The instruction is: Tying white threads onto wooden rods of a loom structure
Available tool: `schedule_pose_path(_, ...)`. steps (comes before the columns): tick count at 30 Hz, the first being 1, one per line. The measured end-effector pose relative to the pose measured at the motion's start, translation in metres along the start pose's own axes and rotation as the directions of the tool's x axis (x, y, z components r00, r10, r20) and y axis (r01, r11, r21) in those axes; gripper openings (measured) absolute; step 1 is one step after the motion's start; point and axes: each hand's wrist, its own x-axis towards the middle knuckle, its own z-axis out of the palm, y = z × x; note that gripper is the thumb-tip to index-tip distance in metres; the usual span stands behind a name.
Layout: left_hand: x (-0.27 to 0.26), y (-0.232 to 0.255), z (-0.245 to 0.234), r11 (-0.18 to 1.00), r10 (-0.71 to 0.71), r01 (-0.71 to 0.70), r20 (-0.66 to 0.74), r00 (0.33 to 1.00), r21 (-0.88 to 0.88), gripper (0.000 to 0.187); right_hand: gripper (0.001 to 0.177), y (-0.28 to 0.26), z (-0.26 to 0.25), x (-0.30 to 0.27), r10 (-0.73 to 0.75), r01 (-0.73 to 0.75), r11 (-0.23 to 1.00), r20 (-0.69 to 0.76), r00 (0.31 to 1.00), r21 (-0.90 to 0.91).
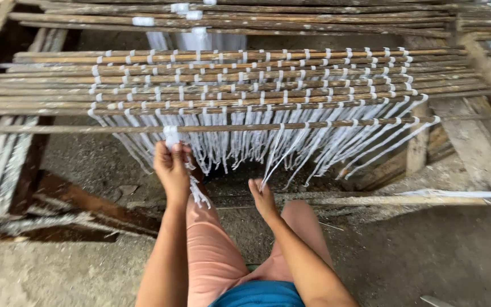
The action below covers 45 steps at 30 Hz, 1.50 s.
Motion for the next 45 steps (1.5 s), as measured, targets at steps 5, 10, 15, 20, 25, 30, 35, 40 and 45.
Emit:
schedule_pose_path(5,-0.005,-0.008,-0.002,0.999,-0.02,0.018,-0.05,0.999,-0.045,0.016,0.065,-0.012,-0.002,-0.029,0.649,-0.367,0.738,0.448,0.615,-0.566)
schedule_pose_path(10,-0.007,-0.01,-0.001,0.997,-0.016,0.013,-0.043,0.999,-0.077,0.017,0.04,-0.144,0.041,-0.003,0.412,0.035,0.865,0.749,0.518,-0.5)
schedule_pose_path(15,-0.006,-0.013,-0.003,0.997,-0.013,0.011,-0.031,0.999,-0.074,0.02,0.019,-0.278,0.082,0.025,-0.395,0.372,0.916,0.178,0.901,0.148)
schedule_pose_path(20,-0.003,0.012,-0.007,0.999,-0.015,0.012,-0.063,0.998,-0.042,0.019,0.011,-0.283,0.091,0.035,-0.415,0.395,0.907,0.139,0.899,0.149)
schedule_pose_path(25,0.005,0.017,-0.01,0.998,-0.026,0.022,-0.065,0.998,-0.06,0.02,0.009,-0.293,0.071,0.025,-0.371,0.329,0.897,0.096,0.924,0.296)
schedule_pose_path(30,0.013,0.016,-0.014,0.995,-0.038,0.033,-0.062,0.997,-0.09,0.018,0.004,-0.308,0.045,0.01,-0.271,0.024,0.747,0.271,0.924,0.665)
schedule_pose_path(35,0.003,0.009,-0.015,0.995,-0.061,0.06,0.002,0.998,-0.078,0.02,0.026,-0.306,0.057,0.012,-0.235,-0.066,0.789,0.399,0.886,0.61)
schedule_pose_path(40,-0.005,0.013,-0.014,0.995,-0.03,0.029,-0.006,1.0,-0.098,0.016,0.039,-0.304,0.092,0.012,-0.217,0.078,0.911,0.312,0.925,0.404)
schedule_pose_path(45,0.004,0.029,-0.016,0.988,-0.021,0.008,-0.083,0.996,-0.154,0.016,0.012,-0.304,0.085,0.019,-0.158,0.049,0.873,0.187,0.97,0.485)
